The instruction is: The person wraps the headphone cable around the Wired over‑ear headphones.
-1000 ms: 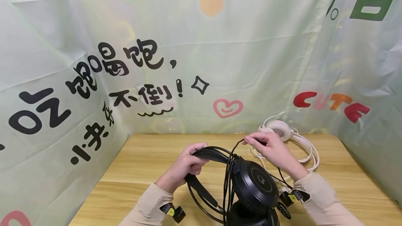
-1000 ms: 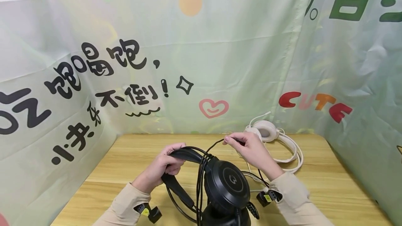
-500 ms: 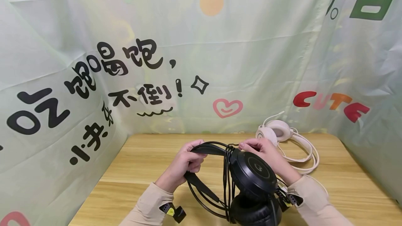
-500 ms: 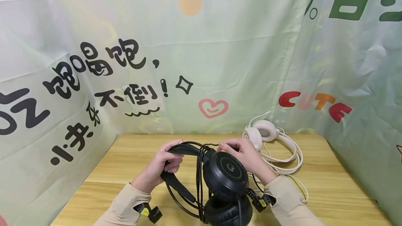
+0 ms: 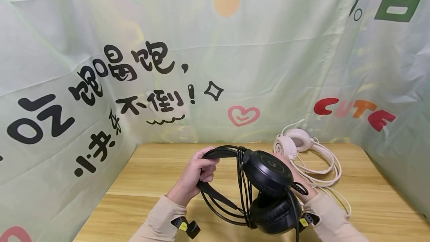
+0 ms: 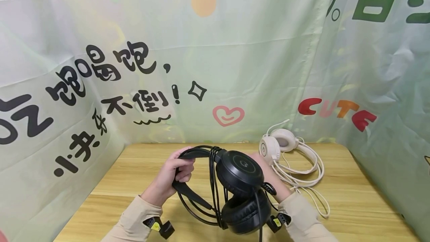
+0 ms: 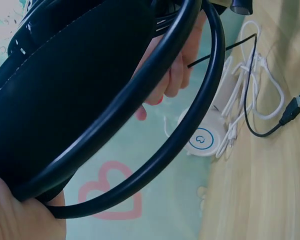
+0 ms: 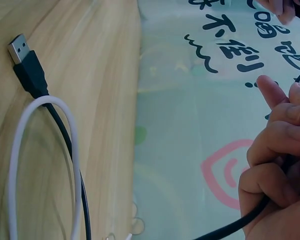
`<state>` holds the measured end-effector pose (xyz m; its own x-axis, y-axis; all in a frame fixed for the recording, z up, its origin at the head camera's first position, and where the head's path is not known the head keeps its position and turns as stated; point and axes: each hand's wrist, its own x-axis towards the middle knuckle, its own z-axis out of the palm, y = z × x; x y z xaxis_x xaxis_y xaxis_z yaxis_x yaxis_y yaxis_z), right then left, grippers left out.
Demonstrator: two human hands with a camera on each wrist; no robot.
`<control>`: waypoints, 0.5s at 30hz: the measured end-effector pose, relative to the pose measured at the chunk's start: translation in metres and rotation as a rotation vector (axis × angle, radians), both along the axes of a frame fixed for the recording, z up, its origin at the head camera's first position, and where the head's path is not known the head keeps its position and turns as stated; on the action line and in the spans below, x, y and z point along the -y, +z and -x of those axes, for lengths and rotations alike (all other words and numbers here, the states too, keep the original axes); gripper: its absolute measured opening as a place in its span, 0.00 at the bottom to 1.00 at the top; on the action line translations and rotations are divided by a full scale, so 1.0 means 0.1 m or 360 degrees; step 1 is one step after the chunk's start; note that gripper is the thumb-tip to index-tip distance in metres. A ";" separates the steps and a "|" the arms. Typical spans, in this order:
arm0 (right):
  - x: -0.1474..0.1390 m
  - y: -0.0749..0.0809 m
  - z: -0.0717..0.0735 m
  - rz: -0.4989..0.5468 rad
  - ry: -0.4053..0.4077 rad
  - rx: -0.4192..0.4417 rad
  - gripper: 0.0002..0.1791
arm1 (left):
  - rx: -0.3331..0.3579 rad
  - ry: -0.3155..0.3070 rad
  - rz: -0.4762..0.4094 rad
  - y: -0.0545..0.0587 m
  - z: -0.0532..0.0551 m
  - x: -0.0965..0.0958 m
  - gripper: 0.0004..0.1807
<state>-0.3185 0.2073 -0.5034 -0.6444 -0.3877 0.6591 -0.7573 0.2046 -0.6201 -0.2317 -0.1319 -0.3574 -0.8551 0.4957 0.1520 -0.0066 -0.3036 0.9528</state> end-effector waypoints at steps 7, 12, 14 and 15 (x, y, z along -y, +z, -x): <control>-0.50 -0.99 0.10 -0.0149 -0.0337 -0.0084 0.28 | 0.0047 0.0058 -0.0003 0.03 0.00 -0.01 0.10; -0.33 -0.63 -0.23 -0.0225 -0.0277 -0.0209 0.22 | 0.0067 0.0095 -0.0055 0.06 0.01 -0.03 0.10; -0.20 -0.36 -0.41 -0.0158 -0.0217 -0.0132 0.27 | 0.0074 0.0112 -0.0084 0.06 0.02 -0.03 0.11; -0.12 -0.17 -0.51 -0.0140 -0.0206 -0.0074 0.27 | 0.0073 0.0120 -0.0098 0.07 0.02 -0.03 0.11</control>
